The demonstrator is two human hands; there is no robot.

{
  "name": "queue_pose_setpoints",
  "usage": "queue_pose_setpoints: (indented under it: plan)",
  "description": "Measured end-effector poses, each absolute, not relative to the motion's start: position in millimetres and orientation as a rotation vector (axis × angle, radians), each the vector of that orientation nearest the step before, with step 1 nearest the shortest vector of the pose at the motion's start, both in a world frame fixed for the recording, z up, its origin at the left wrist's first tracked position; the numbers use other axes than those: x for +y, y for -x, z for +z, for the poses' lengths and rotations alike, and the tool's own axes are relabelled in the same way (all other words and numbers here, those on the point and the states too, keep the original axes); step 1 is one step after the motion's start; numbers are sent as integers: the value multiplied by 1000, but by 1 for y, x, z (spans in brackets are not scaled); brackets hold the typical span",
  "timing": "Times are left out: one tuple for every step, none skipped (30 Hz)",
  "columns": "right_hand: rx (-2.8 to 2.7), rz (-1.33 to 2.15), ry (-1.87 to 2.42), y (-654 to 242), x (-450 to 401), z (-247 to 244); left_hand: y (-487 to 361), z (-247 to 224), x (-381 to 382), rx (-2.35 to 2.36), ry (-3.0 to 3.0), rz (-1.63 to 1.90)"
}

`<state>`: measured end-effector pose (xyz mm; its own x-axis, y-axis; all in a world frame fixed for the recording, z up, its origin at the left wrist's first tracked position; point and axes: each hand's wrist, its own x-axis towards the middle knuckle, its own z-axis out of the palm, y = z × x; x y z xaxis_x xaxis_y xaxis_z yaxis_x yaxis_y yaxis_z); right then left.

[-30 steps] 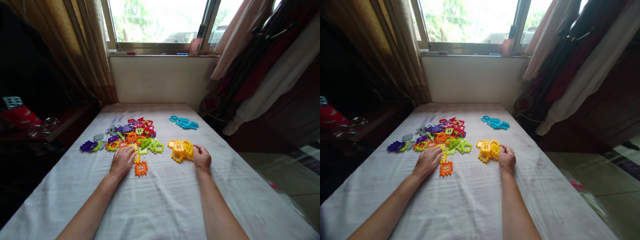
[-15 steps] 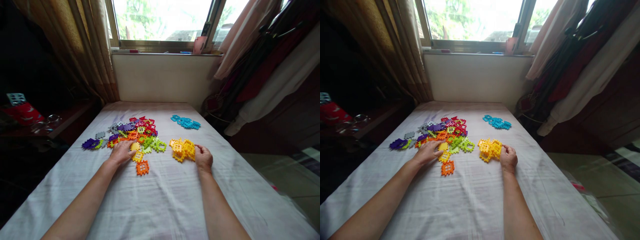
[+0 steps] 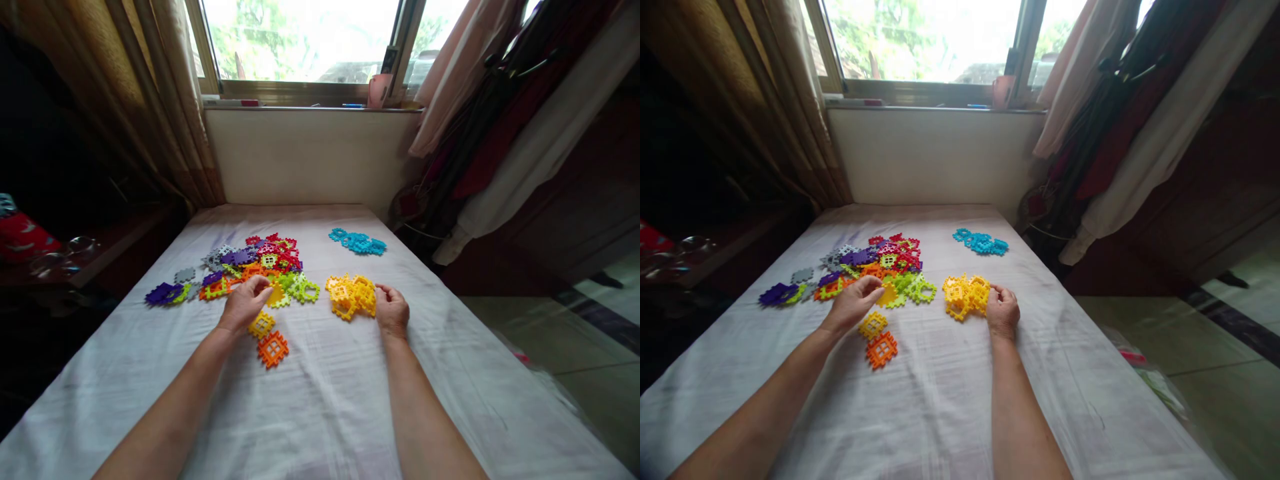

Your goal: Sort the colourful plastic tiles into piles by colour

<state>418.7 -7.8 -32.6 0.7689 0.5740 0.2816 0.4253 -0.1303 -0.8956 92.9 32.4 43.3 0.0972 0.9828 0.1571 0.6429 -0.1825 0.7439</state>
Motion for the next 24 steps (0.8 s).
queue_pose_setpoints:
  plan:
    - [-781,156,1756,-419,-8,-33,-109,41,33,1526,-1866,905]
    - [-780,156,1752,-418,-8,-33,-127,39,34,1466,-1853,906]
    - [-777,154,1748,-418,-7,-33,-146,36,35,1417,-1842,902]
    - [-773,150,1745,-418,-7,-33,-166,34,37,1380,-1834,897]
    - [-769,145,1742,-418,-7,-32,-185,31,39,1352,-1829,891]
    - [-764,144,1739,-418,-7,-32,-202,30,42,1325,-1831,884]
    - [-760,145,1738,-417,-7,-32,-217,28,44,1304,-1839,882]
    - [-756,148,1738,-417,-7,-32,-229,27,46,1285,-1857,884]
    - [-756,155,1738,-417,-7,-32,-237,27,47,1273,-1884,890]
    - [-756,162,1737,-417,-7,-32,-243,26,47,1266,-1915,896]
    - [-760,168,1734,-418,-7,-31,-246,25,46,1265,-1948,899]
    - [-764,173,1732,-418,-7,-31,-246,22,43,1268,-1979,894]
    - [-769,173,1731,-418,-7,-31,-246,19,40,1271,-2009,880]
    - [-774,163,1732,-417,-8,-30,-244,16,35,1272,-2035,859]
    - [-784,143,1735,-417,-8,-29,-243,11,29,1269,-2059,833]
    - [-802,111,1736,-416,-8,-28,-243,6,24,1264,-2081,808]
    - [-829,71,1735,-414,-8,-27,-244,2,18,1257,-2102,787]
    - [-867,26,1732,-413,-8,-26,-246,-3,13,1250,-2121,771]
    - [-916,-15,1728,-411,-8,-25,-249,-6,10,1245,-2137,759]
    - [-969,-47,1727,-409,-8,-25,-253,-9,7,1240,-2152,749]
    - [-1020,-67,1730,-407,-8,-25,-256,-11,5,1235,-2165,742]
    - [-1064,-76,1737,-405,-7,-25,-258,-11,5,1232,-2179,736]
    - [-1100,-76,1747,-404,-7,-26,-259,-11,5,1232,-2193,732]
    - [-1123,-70,1757,-403,-7,-27,-258,-10,6,1237,-2207,730]
